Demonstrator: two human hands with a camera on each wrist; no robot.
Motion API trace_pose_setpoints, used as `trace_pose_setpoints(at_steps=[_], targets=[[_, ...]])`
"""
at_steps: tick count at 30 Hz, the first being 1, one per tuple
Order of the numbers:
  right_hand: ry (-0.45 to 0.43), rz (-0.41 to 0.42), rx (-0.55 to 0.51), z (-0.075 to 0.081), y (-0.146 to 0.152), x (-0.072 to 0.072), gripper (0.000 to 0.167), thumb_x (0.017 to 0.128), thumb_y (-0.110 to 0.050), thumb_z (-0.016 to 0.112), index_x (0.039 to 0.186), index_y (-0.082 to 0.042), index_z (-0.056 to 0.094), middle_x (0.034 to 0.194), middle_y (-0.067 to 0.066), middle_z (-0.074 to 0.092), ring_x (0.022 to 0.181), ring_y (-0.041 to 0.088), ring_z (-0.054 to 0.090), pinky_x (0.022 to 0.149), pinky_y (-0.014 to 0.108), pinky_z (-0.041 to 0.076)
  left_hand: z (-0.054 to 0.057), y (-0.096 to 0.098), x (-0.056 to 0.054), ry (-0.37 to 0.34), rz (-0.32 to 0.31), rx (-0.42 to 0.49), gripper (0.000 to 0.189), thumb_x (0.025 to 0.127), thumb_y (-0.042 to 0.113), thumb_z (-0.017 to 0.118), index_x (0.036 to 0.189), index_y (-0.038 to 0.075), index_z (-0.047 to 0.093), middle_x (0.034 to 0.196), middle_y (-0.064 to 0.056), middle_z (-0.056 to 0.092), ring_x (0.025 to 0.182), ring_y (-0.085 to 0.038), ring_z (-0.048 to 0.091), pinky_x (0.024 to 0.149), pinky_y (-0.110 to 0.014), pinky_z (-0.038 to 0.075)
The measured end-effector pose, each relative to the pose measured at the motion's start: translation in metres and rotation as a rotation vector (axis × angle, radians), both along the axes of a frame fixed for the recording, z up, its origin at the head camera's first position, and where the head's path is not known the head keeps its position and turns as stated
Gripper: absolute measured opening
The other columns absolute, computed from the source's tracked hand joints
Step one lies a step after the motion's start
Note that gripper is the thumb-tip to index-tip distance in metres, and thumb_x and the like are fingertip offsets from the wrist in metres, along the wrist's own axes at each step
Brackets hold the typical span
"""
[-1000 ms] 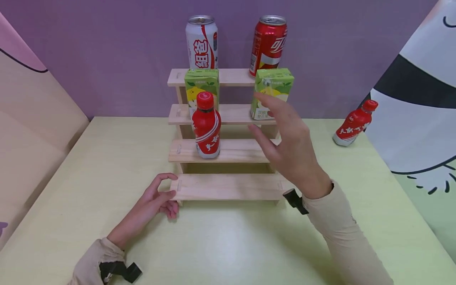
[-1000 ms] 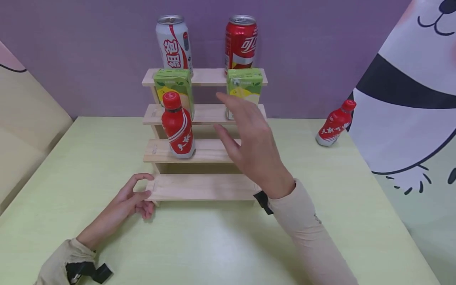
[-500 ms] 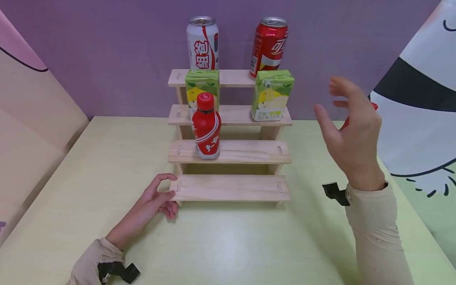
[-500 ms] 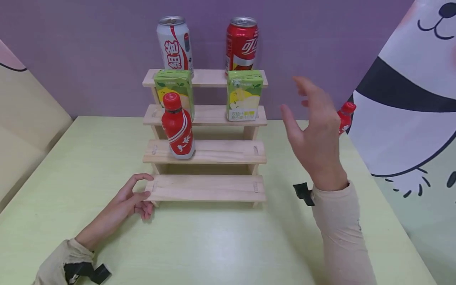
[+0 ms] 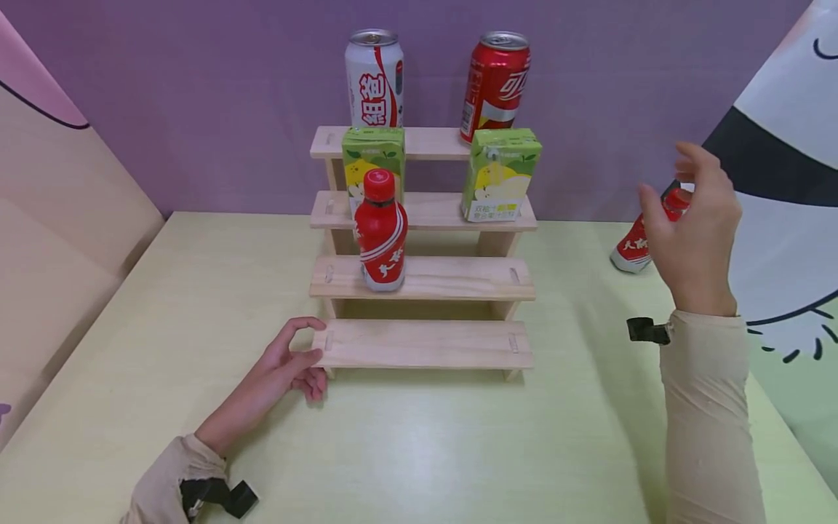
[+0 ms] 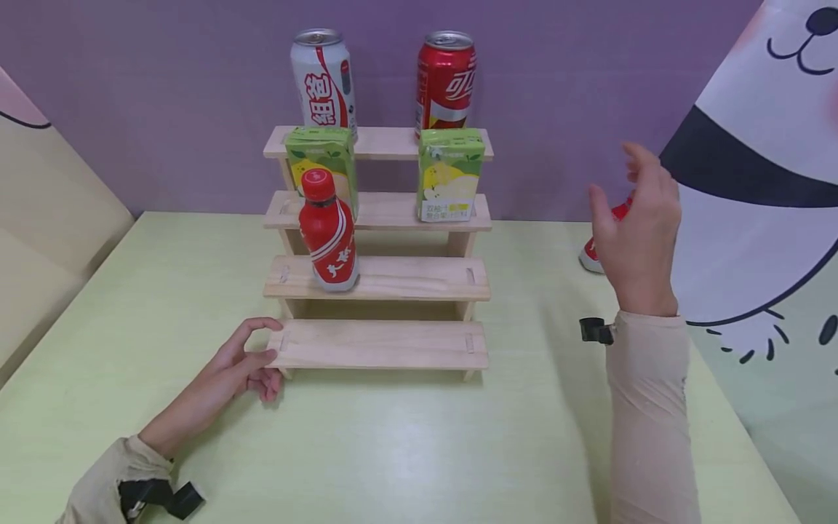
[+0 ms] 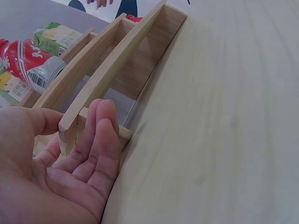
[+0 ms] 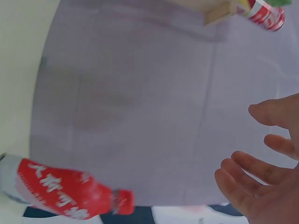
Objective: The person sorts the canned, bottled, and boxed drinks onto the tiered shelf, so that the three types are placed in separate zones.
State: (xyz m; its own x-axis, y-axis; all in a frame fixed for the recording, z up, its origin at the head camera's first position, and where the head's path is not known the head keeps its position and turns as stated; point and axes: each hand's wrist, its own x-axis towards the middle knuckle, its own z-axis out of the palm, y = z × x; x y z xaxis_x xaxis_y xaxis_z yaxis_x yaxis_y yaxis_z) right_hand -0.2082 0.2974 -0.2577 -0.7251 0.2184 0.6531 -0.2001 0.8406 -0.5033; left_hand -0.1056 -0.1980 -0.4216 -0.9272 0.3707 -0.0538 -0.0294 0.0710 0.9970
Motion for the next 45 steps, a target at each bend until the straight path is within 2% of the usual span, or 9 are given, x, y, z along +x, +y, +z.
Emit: trace_pose_setpoints(at_steps=[7,15,18,27,32,39,45], targets=[[-0.138,-0.038,-0.047,-0.018,0.023,-0.017,0.068,0.097,-0.033,0.062,0.154,-0.035,0.026,0.149,0.004,0.044,0.136,0.02,0.041,0.106,0.037,0.044,0.002,0.001,-0.002,-0.003,0.002,-0.001,0.038,0.106,0.024,0.049,0.14,0.022,0.032,0.079,-0.022,0.067,0.067,-0.03,0.065,0.063,-0.038,0.057],[-0.243,-0.075,-0.044,-0.038,0.046,-0.033,0.071,0.099,-0.029,0.058,0.158,-0.032,0.018,0.161,0.004,0.025,0.147,0.021,0.02,0.109,0.055,0.038,0.001,0.001,-0.002,0.002,-0.001,0.002,0.038,0.106,0.023,0.049,0.14,0.021,0.032,0.078,-0.022,0.066,0.066,-0.03,0.065,0.063,-0.038,0.057],[-0.269,-0.091,-0.066,-0.042,0.052,-0.036,0.072,0.1,-0.029,0.057,0.158,-0.035,0.016,0.163,0.004,0.02,0.149,0.021,0.015,0.11,0.056,0.036,0.001,0.001,-0.002,0.003,0.0,0.002,0.037,0.106,0.023,0.049,0.14,0.021,0.032,0.078,-0.022,0.066,0.066,-0.03,0.065,0.063,-0.038,0.057],[-0.292,-0.12,-0.119,-0.057,0.067,-0.045,0.071,0.101,-0.033,0.054,0.158,-0.038,0.012,0.163,0.004,0.022,0.149,0.023,0.017,0.116,0.051,0.028,0.001,0.0,-0.001,-0.002,0.001,-0.004,0.038,0.106,0.024,0.05,0.139,0.021,0.032,0.078,-0.023,0.066,0.066,-0.03,0.065,0.063,-0.038,0.057],[-0.303,-0.107,-0.149,-0.064,0.072,-0.05,0.072,0.101,-0.033,0.054,0.158,-0.04,0.011,0.162,0.004,0.025,0.148,0.024,0.021,0.115,0.052,0.031,0.001,0.001,-0.001,-0.005,0.004,-0.006,0.037,0.106,0.022,0.05,0.139,0.021,0.032,0.078,-0.023,0.066,0.066,-0.03,0.065,0.063,-0.038,0.057],[-0.355,-0.054,-0.216,-0.078,0.08,-0.058,0.08,0.099,-0.031,0.059,0.157,-0.043,0.004,0.164,0.0,0.021,0.15,0.026,0.018,0.111,0.054,0.034,0.001,0.0,0.0,-0.011,0.006,-0.01,0.037,0.106,0.023,0.049,0.139,0.022,0.032,0.078,-0.023,0.066,0.067,-0.03,0.065,0.063,-0.038,0.057],[-0.296,-0.049,-0.233,-0.093,0.085,-0.067,0.082,0.098,-0.029,0.062,0.155,-0.046,0.005,0.161,-0.002,0.028,0.146,0.024,0.029,0.109,0.051,0.039,0.001,0.001,0.0,-0.007,0.006,-0.005,0.038,0.106,0.023,0.049,0.14,0.022,0.032,0.079,-0.023,0.067,0.067,-0.031,0.066,0.063,-0.038,0.057]])
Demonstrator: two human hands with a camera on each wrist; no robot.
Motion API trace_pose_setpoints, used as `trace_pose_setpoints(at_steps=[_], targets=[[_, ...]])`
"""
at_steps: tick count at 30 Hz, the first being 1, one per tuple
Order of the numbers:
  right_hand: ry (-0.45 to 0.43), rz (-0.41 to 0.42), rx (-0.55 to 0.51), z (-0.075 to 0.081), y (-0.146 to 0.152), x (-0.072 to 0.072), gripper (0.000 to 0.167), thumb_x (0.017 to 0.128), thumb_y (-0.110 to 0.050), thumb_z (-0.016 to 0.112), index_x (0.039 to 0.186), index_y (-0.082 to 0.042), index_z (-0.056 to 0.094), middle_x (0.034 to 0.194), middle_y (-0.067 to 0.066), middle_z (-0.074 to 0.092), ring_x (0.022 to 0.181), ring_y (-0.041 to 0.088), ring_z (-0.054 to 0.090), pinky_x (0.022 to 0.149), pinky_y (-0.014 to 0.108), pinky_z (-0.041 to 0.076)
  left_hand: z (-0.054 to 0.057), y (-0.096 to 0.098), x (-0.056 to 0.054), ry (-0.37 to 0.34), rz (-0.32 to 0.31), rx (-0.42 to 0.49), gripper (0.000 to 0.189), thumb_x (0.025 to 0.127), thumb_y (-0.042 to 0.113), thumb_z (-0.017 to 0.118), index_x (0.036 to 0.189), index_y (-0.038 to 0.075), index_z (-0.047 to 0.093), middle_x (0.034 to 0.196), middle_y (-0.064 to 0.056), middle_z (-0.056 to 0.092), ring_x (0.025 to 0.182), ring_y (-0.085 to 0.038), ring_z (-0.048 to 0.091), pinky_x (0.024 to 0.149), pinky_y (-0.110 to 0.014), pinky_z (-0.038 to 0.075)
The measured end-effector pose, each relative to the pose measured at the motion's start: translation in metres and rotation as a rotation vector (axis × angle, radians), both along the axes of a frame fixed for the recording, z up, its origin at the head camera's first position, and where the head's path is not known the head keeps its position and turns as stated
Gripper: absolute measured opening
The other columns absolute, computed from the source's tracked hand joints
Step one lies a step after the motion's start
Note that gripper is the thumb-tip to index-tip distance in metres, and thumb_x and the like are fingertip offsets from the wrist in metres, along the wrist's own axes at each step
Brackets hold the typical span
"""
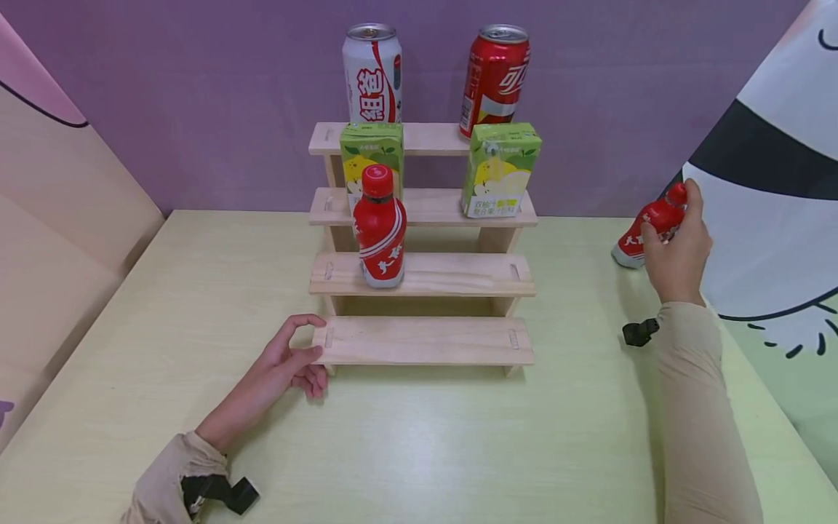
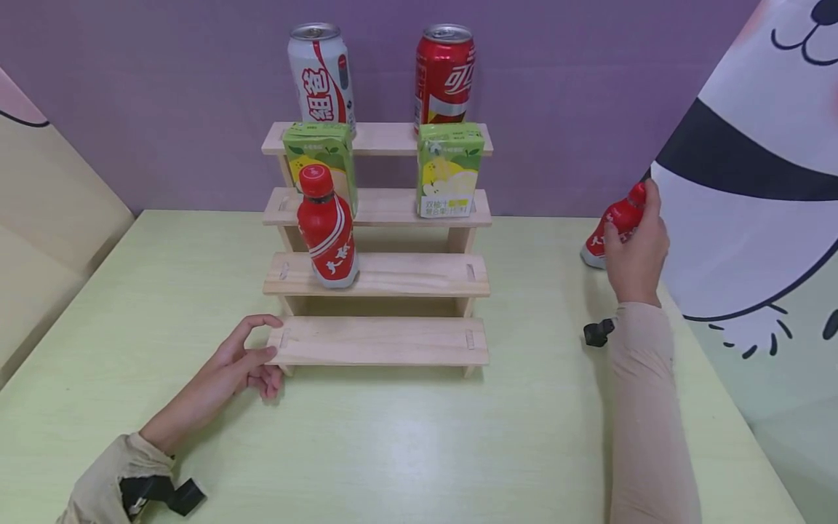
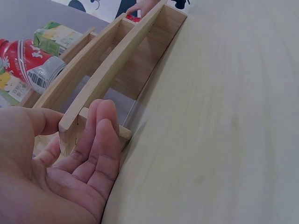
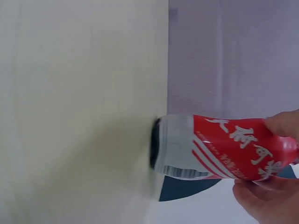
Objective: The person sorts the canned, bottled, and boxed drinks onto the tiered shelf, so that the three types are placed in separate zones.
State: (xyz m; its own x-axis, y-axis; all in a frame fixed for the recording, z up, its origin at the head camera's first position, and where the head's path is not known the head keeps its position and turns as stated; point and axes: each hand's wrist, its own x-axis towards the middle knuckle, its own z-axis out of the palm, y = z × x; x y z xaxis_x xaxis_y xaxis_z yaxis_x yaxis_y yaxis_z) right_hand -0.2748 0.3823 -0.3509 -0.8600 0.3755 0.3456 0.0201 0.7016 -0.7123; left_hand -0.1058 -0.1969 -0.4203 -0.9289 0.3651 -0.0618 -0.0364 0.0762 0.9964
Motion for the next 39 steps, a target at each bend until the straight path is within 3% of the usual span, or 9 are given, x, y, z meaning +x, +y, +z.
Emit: trace_pose_setpoints(at_steps=[17,26,39], targets=[[0.007,-0.031,0.005,-0.005,-0.002,-0.001,0.082,0.097,-0.032,0.063,0.151,-0.052,0.004,0.161,-0.002,0.031,0.146,0.025,0.031,0.108,0.051,0.039,0.0,-0.001,-0.001,0.011,-0.007,-0.01,0.038,0.107,0.021,0.048,0.14,0.017,0.031,0.078,-0.023,0.066,0.066,-0.029,0.065,0.062,-0.037,0.057],[0.027,-0.044,0.044,-0.004,-0.003,0.0,0.083,0.096,-0.031,0.066,0.152,-0.049,0.008,0.159,-0.002,0.035,0.143,0.025,0.036,0.108,0.05,0.041,-0.001,0.0,-0.002,0.019,-0.008,-0.007,0.038,0.106,0.022,0.049,0.14,0.018,0.032,0.077,-0.021,0.066,0.066,-0.028,0.065,0.062,-0.036,0.057],[0.084,0.034,0.046,0.008,-0.02,0.004,0.081,0.095,-0.032,0.067,0.152,-0.048,0.012,0.157,-0.011,0.036,0.143,0.02,0.038,0.109,0.045,0.039,-0.002,-0.001,-0.001,0.015,-0.003,0.004,0.038,0.107,0.021,0.048,0.14,0.017,0.031,0.076,-0.021,0.066,0.065,-0.027,0.065,0.061,-0.036,0.057]])
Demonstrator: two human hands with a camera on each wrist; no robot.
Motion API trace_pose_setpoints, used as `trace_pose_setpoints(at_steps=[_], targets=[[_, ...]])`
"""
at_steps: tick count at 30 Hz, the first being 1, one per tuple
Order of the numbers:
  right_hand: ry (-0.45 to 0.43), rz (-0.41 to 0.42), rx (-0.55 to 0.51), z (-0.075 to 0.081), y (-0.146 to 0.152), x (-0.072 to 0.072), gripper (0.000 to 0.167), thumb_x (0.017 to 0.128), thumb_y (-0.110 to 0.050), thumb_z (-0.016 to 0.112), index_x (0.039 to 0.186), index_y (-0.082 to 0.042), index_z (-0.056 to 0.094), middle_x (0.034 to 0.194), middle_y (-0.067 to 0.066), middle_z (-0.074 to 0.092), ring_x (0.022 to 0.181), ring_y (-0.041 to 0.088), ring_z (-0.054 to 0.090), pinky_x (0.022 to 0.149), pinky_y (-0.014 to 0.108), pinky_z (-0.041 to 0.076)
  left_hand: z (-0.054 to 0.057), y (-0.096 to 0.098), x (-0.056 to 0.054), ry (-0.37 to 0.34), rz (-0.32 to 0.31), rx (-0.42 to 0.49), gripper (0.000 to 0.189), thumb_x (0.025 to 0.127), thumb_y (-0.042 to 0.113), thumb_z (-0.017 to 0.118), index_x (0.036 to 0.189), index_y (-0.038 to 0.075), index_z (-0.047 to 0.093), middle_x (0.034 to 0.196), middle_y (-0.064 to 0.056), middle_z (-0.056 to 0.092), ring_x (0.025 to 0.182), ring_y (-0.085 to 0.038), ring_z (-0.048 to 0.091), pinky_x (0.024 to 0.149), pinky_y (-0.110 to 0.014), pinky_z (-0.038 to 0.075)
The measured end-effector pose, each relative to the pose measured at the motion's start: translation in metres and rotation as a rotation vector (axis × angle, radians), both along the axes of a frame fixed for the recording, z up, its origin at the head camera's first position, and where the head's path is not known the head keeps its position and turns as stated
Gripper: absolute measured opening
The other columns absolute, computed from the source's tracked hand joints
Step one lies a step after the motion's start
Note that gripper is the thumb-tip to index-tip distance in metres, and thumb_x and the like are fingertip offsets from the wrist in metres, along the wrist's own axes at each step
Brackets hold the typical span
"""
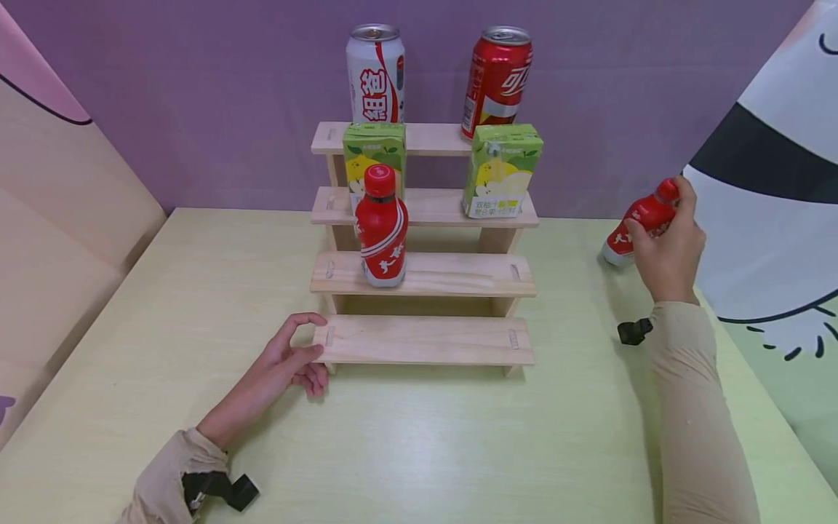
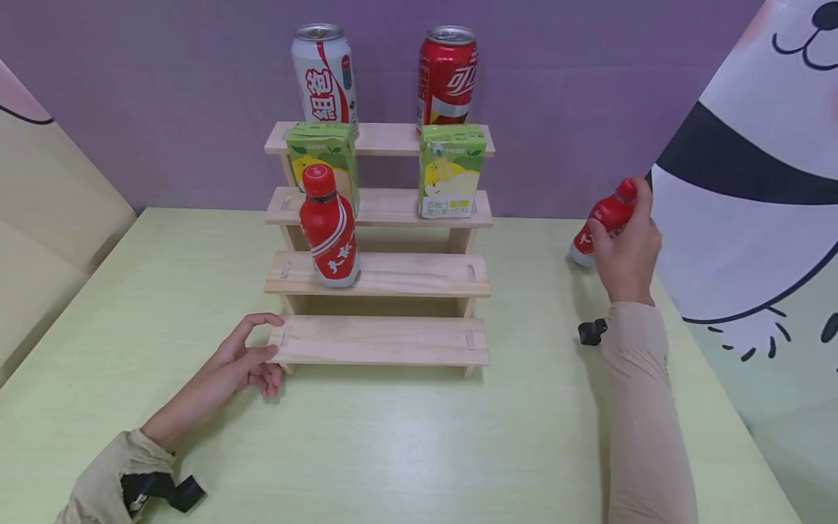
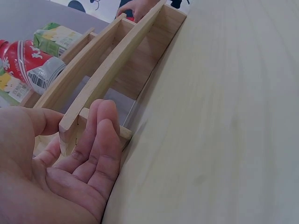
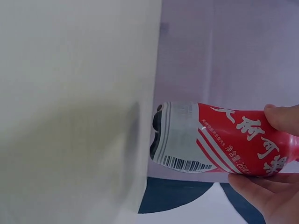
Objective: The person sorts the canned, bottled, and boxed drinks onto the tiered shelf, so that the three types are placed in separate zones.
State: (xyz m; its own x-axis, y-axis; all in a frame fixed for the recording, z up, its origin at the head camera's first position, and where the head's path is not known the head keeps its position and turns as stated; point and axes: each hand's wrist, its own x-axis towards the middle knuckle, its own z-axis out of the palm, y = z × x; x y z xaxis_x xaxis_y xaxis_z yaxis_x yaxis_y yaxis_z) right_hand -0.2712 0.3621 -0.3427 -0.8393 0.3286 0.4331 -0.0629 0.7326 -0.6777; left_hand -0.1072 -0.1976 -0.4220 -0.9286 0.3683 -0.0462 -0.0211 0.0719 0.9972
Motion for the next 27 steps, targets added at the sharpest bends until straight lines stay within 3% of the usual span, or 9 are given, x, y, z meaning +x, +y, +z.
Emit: trace_pose_setpoints(at_steps=[7,12,17,27], targets=[[-0.006,0.039,-0.006,0.014,-0.012,0.01,0.082,0.095,-0.029,0.068,0.152,-0.047,0.013,0.156,-0.006,0.039,0.141,0.022,0.04,0.108,0.047,0.04,0.001,0.0,0.0,0.003,-0.004,0.001,0.038,0.106,0.021,0.049,0.14,0.017,0.031,0.077,-0.02,0.067,0.065,-0.026,0.065,0.062,-0.036,0.057],[-0.004,0.05,0.027,0.027,-0.025,0.023,0.083,0.094,-0.027,0.069,0.153,-0.047,0.014,0.152,0.001,0.045,0.132,0.026,0.048,0.105,0.048,0.044,0.002,0.0,0.001,0.007,-0.011,0.011,0.038,0.106,0.02,0.049,0.14,0.016,0.031,0.076,-0.019,0.067,0.065,-0.027,0.066,0.062,-0.036,0.057],[0.021,0.085,0.047,0.038,-0.04,0.036,0.084,0.092,-0.025,0.072,0.152,-0.047,0.018,0.151,0.0,0.046,0.129,0.029,0.051,0.104,0.046,0.046,0.002,0.001,0.0,-0.001,-0.019,0.017,0.039,0.106,0.021,0.05,0.14,0.016,0.031,0.077,-0.019,0.067,0.065,-0.026,0.065,0.062,-0.036,0.057],[0.121,0.195,0.032,0.036,-0.064,0.051,0.084,0.089,-0.021,0.075,0.151,-0.043,0.024,0.142,0.001,0.056,0.123,0.026,0.058,0.1,0.031,0.049,0.0,-0.002,-0.001,0.003,-0.023,0.008,0.038,0.107,0.021,0.048,0.14,0.016,0.03,0.078,-0.022,0.067,0.066,-0.028,0.065,0.062,-0.036,0.057]])
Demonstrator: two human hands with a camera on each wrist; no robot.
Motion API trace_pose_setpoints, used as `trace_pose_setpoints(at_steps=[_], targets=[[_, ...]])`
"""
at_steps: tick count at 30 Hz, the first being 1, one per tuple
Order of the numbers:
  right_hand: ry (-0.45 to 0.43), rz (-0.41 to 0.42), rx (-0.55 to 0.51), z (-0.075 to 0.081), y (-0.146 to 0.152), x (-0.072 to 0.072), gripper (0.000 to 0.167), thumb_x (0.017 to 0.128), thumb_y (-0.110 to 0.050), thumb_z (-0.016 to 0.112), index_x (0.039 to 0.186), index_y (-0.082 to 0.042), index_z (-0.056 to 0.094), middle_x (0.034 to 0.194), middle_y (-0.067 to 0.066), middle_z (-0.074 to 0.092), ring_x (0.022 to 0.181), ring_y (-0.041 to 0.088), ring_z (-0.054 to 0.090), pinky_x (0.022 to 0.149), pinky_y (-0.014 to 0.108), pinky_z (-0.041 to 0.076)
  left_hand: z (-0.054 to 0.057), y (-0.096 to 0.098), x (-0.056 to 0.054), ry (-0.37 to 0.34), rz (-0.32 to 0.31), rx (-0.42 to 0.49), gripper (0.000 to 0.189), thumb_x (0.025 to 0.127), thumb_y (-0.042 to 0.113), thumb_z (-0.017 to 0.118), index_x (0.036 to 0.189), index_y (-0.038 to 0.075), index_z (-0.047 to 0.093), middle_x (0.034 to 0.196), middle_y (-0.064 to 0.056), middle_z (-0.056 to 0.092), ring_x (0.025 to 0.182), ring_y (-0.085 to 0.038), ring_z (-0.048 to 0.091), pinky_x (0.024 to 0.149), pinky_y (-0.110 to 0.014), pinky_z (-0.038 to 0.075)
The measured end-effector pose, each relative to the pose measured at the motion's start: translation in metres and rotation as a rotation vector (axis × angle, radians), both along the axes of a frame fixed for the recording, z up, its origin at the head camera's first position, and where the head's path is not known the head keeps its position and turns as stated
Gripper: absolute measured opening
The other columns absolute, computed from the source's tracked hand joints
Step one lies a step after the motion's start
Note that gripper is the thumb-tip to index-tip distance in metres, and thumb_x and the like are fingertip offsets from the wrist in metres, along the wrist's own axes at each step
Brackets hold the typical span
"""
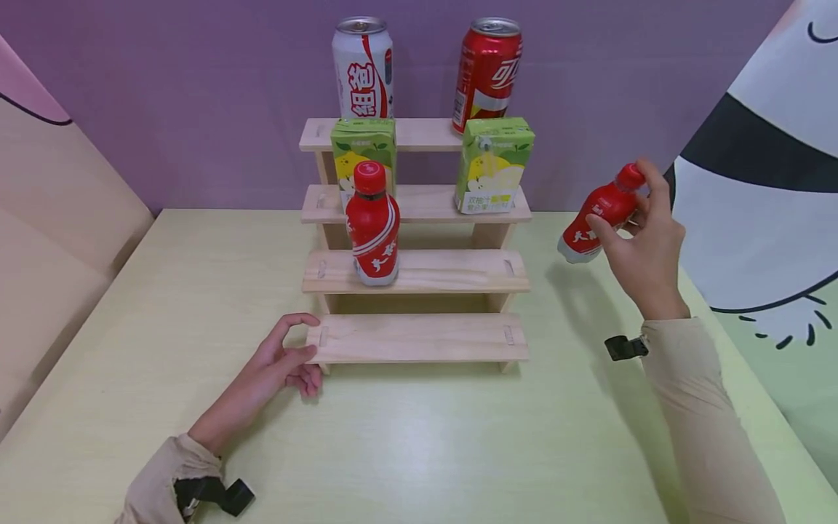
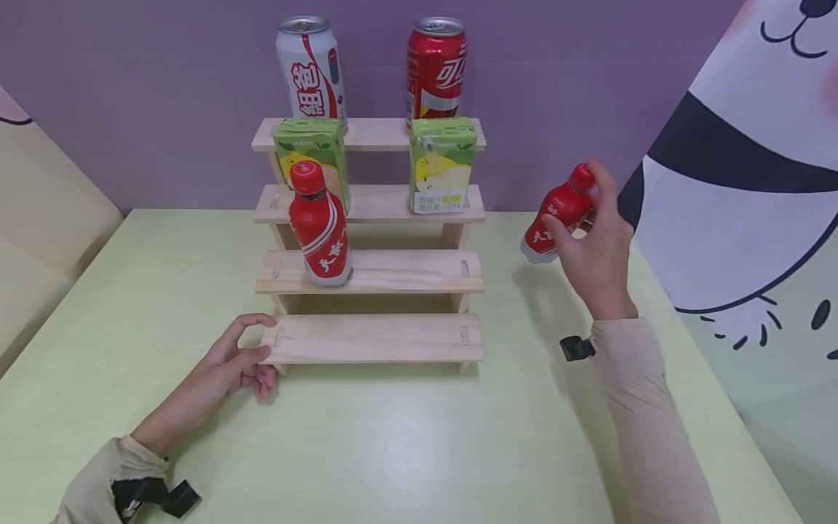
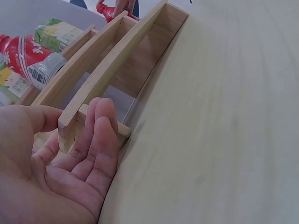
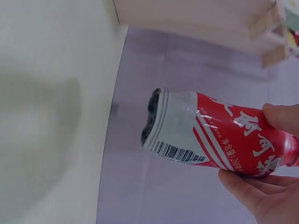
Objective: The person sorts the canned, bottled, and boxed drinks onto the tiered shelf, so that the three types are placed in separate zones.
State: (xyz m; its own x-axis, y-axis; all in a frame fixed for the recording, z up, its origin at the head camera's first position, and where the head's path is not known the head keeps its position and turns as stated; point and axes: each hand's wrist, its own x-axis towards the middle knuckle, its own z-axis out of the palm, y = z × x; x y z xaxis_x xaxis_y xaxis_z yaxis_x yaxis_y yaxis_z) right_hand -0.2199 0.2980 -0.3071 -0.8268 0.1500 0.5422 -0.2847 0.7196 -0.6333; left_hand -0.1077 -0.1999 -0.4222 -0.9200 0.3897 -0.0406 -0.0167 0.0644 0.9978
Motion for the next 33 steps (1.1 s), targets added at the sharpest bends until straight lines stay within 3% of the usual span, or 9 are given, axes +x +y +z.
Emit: trace_pose_setpoints(at_steps=[7,18,26,33], targets=[[0.05,0.074,0.041,0.005,-0.015,0.011,0.086,0.087,-0.016,0.078,0.151,-0.041,0.027,0.136,0.004,0.06,0.119,0.029,0.061,0.097,0.024,0.049,-0.001,0.0,0.001,-0.008,0.007,0.002,0.039,0.106,0.023,0.049,0.14,0.019,0.03,0.078,-0.021,0.067,0.066,-0.029,0.065,0.063,-0.037,0.057],[0.119,0.113,0.101,0.024,-0.031,0.033,0.089,0.084,-0.012,0.08,0.151,-0.041,0.03,0.136,0.006,0.06,0.117,0.029,0.061,0.096,0.017,0.046,-0.001,0.001,0.0,-0.004,0.003,0.003,0.038,0.106,0.022,0.049,0.14,0.017,0.031,0.077,-0.021,0.067,0.065,-0.027,0.065,0.062,-0.037,0.057],[0.173,0.154,0.09,0.038,-0.044,0.047,0.087,0.083,-0.007,0.08,0.151,-0.035,0.034,0.134,0.005,0.063,0.117,0.014,0.062,0.094,0.017,0.047,-0.001,0.001,-0.001,-0.008,0.004,-0.002,0.039,0.106,0.022,0.049,0.14,0.017,0.031,0.078,-0.02,0.067,0.066,-0.027,0.066,0.062,-0.036,0.057],[0.189,0.169,0.072,0.049,-0.056,0.058,0.089,0.081,-0.002,0.081,0.151,-0.03,0.036,0.133,0.007,0.063,0.116,0.01,0.063,0.094,0.018,0.048,0.0,0.0,-0.001,-0.007,0.007,-0.006,0.039,0.106,0.021,0.049,0.14,0.016,0.031,0.077,-0.021,0.067,0.065,-0.027,0.066,0.063,-0.036,0.057]])
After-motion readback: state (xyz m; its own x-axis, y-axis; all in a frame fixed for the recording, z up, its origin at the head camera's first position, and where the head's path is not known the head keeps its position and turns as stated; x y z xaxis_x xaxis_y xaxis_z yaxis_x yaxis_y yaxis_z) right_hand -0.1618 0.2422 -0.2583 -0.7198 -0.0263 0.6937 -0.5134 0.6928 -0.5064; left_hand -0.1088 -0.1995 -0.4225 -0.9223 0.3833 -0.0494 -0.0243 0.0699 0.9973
